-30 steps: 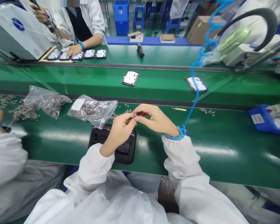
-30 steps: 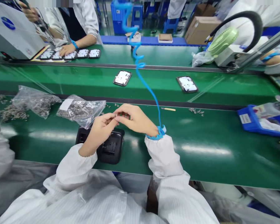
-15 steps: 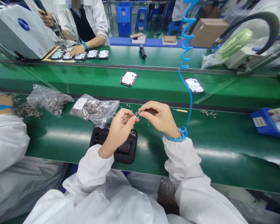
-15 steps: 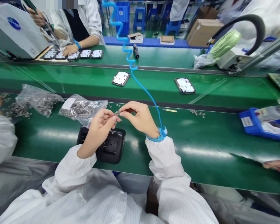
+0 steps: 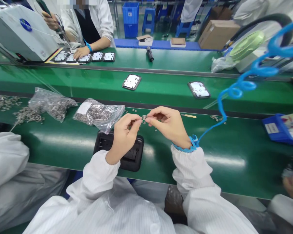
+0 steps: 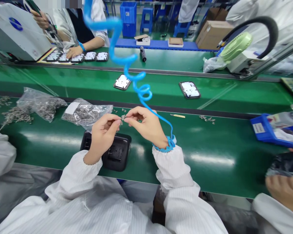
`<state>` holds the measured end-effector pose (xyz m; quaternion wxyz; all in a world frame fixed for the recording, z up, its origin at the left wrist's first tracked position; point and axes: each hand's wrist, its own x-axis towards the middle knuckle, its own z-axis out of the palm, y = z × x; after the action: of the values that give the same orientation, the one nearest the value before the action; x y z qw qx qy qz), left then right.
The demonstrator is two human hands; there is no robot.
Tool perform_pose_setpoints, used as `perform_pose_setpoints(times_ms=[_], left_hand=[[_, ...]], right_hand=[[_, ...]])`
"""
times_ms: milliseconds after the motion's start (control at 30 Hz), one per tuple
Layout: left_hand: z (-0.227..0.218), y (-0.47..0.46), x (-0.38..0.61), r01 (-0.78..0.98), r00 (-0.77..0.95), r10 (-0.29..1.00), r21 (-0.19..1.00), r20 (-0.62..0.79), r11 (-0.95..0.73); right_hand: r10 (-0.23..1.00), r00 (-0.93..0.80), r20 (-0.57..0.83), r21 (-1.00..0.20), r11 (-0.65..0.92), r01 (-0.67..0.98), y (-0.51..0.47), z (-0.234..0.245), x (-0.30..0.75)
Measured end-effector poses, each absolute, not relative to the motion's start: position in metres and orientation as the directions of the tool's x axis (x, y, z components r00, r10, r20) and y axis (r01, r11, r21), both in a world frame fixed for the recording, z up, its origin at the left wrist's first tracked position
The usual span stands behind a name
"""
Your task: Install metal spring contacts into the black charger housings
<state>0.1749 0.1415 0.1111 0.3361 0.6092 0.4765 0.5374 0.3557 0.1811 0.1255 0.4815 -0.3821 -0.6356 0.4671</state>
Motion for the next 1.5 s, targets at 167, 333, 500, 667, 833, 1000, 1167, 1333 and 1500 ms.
perform_pose_setpoints(times_ms=[167,333,500,667,833,1000,1167,1333,1500], left_hand=[[0.115,0.141,0.182,0.123,-0.058,0.964,0.96,0.26,-0.251],[0.116,0.141,0.185,0.001,-0.077,0.979,0.982,0.188,-0.189],[0.114,0.141,0.181,0.097,-0.073,0.982,0.981,0.175,-0.167],[0.108,0.141,0.179,0.142,-0.06,0.981,0.974,0.185,-0.175],[0.102,0.143,0.179,0.268,-0.041,0.966,0.934,0.257,-0.237],[0.103,0.146,0.182,0.485,0.027,0.883,0.766,0.469,-0.421],[0.103,0.146,0.182,0.358,0.005,0.94,0.877,0.34,-0.32],[0.103,0.145,0.179,0.092,-0.025,0.985,0.982,0.17,-0.167],[0.106,0.147,0.181,-0.049,-0.024,0.992,0.991,0.124,-0.125]], right_hand=[[0.94,-0.261,0.219,-0.973,0.229,0.009,0.179,0.127,0.353],[0.934,-0.298,0.197,-0.954,0.252,0.159,0.186,0.127,0.363],[0.919,-0.392,0.051,-0.666,0.323,0.672,0.213,0.105,0.376],[0.865,-0.46,-0.201,-0.445,0.338,0.829,0.233,0.075,0.366],[0.888,-0.457,0.043,-0.614,0.385,0.69,0.218,0.091,0.362],[0.903,-0.403,0.147,-0.907,0.286,0.31,0.19,0.125,0.364],[0.901,-0.39,0.188,-0.917,0.303,0.259,0.185,0.128,0.361],[0.904,-0.374,0.21,-0.918,0.314,0.242,0.185,0.126,0.363],[0.698,-0.347,0.627,-0.568,0.714,0.41,0.181,0.12,0.356]])
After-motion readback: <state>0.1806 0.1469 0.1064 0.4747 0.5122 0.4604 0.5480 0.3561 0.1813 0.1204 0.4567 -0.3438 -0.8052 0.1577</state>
